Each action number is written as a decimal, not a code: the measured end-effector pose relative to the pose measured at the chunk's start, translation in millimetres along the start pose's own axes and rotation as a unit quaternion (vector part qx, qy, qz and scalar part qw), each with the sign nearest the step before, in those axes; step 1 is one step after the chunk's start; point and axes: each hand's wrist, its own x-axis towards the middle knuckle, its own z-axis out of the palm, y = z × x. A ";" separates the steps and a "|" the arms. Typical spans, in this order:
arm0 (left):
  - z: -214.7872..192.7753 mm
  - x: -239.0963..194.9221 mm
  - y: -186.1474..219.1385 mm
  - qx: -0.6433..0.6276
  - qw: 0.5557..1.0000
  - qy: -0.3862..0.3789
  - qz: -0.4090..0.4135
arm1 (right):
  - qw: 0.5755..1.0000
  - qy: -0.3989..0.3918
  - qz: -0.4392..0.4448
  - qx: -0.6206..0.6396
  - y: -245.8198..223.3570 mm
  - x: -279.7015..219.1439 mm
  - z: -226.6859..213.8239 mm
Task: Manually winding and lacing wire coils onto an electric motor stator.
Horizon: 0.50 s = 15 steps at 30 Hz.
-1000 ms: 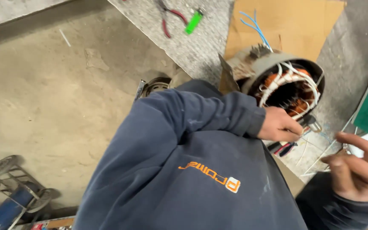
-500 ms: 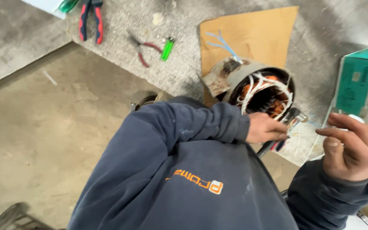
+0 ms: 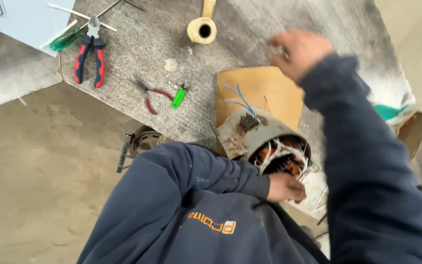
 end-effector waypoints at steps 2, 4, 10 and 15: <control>6.4 16.4 -29.0 -0.001 1.000 -0.029 0.009 | 0.998 0.025 -0.043 -0.024 25.2 58.0 39.2; 12.5 28.3 -45.6 0.003 0.998 -0.058 0.015 | 0.994 0.055 -0.087 -0.045 34.8 111.2 72.0; -0.6 42.5 -111.6 0.087 0.996 -0.019 0.004 | 0.945 0.178 -0.183 -0.206 33.4 195.6 115.7; -23.5 51.5 -186.0 0.111 0.993 -0.014 0.039 | 0.963 0.092 -0.128 -0.219 54.3 158.5 119.3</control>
